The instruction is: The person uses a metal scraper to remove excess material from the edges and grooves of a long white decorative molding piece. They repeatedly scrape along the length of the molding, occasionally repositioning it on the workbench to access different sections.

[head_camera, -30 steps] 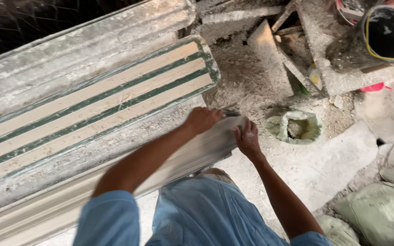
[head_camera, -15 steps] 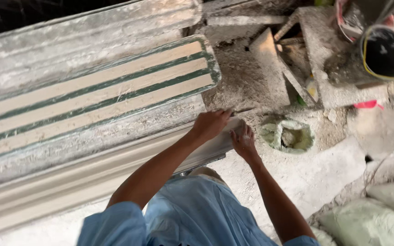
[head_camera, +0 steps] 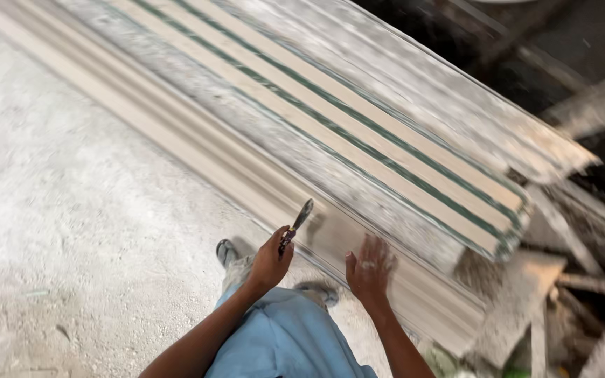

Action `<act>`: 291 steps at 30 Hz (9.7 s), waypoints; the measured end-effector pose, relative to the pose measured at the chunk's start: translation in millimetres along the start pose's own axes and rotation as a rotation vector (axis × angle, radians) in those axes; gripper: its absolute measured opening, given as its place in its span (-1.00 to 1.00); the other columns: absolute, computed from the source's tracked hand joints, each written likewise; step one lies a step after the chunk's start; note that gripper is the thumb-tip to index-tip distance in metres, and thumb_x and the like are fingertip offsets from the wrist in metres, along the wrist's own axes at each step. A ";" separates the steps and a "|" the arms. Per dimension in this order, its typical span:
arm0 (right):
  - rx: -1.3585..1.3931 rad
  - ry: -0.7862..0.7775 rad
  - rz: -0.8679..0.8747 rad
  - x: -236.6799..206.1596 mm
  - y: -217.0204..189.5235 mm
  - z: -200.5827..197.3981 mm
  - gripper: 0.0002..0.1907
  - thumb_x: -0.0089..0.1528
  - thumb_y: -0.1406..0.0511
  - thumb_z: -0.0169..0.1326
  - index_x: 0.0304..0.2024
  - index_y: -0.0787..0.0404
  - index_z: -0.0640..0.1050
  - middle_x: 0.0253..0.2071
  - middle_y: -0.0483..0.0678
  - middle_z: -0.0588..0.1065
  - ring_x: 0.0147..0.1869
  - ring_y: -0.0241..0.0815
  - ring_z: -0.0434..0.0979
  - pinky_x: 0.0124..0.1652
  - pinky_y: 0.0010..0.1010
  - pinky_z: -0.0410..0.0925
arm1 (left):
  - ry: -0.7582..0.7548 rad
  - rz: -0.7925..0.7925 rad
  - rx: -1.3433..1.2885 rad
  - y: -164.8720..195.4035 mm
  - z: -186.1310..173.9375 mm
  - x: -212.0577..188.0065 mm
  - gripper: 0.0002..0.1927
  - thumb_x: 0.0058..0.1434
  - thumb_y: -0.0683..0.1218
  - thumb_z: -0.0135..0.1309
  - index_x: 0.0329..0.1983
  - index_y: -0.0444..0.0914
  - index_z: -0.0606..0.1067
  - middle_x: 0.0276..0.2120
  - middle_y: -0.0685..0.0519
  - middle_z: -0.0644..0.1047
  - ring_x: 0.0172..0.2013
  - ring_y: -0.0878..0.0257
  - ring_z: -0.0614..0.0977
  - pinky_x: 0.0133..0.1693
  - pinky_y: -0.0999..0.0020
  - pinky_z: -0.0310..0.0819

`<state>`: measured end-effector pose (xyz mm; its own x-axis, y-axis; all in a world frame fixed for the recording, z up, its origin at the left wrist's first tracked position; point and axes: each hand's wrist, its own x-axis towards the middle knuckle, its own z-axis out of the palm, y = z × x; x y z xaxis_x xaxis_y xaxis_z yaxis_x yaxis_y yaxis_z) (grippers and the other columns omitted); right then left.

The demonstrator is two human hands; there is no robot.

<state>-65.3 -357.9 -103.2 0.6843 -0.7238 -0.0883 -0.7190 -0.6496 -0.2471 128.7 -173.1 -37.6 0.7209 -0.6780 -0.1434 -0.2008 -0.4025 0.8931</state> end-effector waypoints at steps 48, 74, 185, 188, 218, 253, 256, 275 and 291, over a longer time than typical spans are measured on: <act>0.527 -0.202 -0.902 610.0 -1211.0 180.3 -0.58 0.42 0.16 -0.08 0.24 0.24 0.45 0.25 0.15 0.41 0.36 0.17 0.35 0.29 -0.04 0.22 | 0.756 -0.192 -0.047 -425.9 -990.6 517.1 -0.50 0.24 -0.22 0.00 0.28 -0.39 0.35 0.06 -0.29 0.53 -0.01 -0.18 0.62 0.01 0.07 0.53; 0.146 -0.089 -0.767 781.0 -1426.1 279.2 -0.35 0.26 0.07 0.09 0.38 0.10 0.35 0.46 0.24 0.20 0.57 0.39 0.03 0.40 0.34 -0.09 | 0.601 -0.374 0.101 -466.9 -1210.7 783.1 -0.38 0.39 -0.22 -0.25 0.51 -0.36 -0.01 0.42 -0.39 0.12 -0.40 -0.21 0.69 -0.52 0.14 0.63; 0.099 0.570 0.471 447.2 -1225.8 237.7 -0.34 0.37 0.25 0.00 0.46 0.39 0.16 0.46 0.42 0.14 0.57 0.34 0.00 0.44 0.22 -0.06 | -0.853 1.034 0.935 -380.0 -1015.6 661.7 -0.80 0.43 -0.05 -0.09 -0.09 -0.12 0.56 -0.48 -0.01 0.57 -0.50 0.09 0.65 -0.55 0.09 0.54; 0.020 0.488 0.555 424.5 -1170.0 221.2 -0.27 0.42 0.16 -0.04 0.47 0.49 0.10 0.52 0.49 0.00 0.61 0.39 -0.12 0.46 0.24 -0.16 | -0.851 1.026 0.867 -368.3 -968.9 634.4 -0.74 0.37 -0.06 -0.09 0.04 -0.04 0.55 -0.53 0.00 0.56 -0.57 0.16 0.63 -0.60 0.14 0.53; -0.021 0.457 0.626 402.2 -1067.3 237.7 -0.38 0.45 0.19 -0.05 0.40 0.53 0.23 0.43 0.46 0.22 0.58 0.45 0.06 0.42 0.25 0.12 | -0.941 0.758 0.968 -484.9 -1206.4 812.6 -0.67 0.34 0.05 0.05 0.15 0.27 0.53 -0.26 0.04 0.64 -0.61 0.30 0.60 -0.56 0.35 0.56; -0.098 0.427 0.591 394.2 -1068.8 206.3 -0.38 0.32 0.26 0.01 0.37 0.45 0.32 0.36 0.30 0.39 0.42 0.13 0.37 0.31 0.05 0.14 | -0.942 1.043 0.764 -372.2 -908.4 623.3 -0.78 0.38 -0.06 -0.08 0.01 -0.14 0.53 -0.43 -0.06 0.59 -0.46 0.02 0.67 -0.54 0.03 0.54; -0.078 0.469 0.588 393.3 -1069.5 204.7 -0.36 0.32 0.26 0.02 0.38 0.49 0.31 0.35 0.35 0.38 0.39 0.14 0.37 0.29 0.05 0.14 | -0.963 1.071 0.814 -388.1 -968.0 656.5 -0.69 0.30 -0.06 -0.03 0.09 -0.09 0.51 -0.38 -0.11 0.57 -0.49 0.01 0.68 -0.58 0.06 0.55; 0.130 0.670 0.688 281.2 -936.5 206.6 -0.33 0.36 0.31 -0.04 0.47 0.45 0.14 0.44 0.39 0.19 0.54 0.37 0.02 0.43 0.19 -0.02 | -1.087 1.021 0.890 -341.7 -847.9 604.6 -0.69 0.26 -0.04 0.02 0.05 0.06 0.56 -0.47 0.01 0.61 -0.48 0.11 0.67 -0.48 0.10 0.55; 0.179 0.345 0.718 222.0 -730.5 157.0 -0.30 0.37 0.16 -0.09 0.47 0.36 0.14 0.53 0.42 0.00 0.56 0.52 -0.17 0.38 0.31 -0.13 | -0.849 1.039 0.994 -321.9 -691.7 486.1 -0.70 0.46 0.02 -0.11 0.18 0.02 0.53 -0.54 0.03 0.58 -0.63 0.21 0.58 -0.63 0.21 0.48</act>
<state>630.9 -7.5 -93.8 -0.0327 -0.9994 0.0109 -0.9177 0.0256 -0.3965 1002.6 52.3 -100.0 -0.4541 -0.8736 -0.1746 -0.8854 0.4207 0.1977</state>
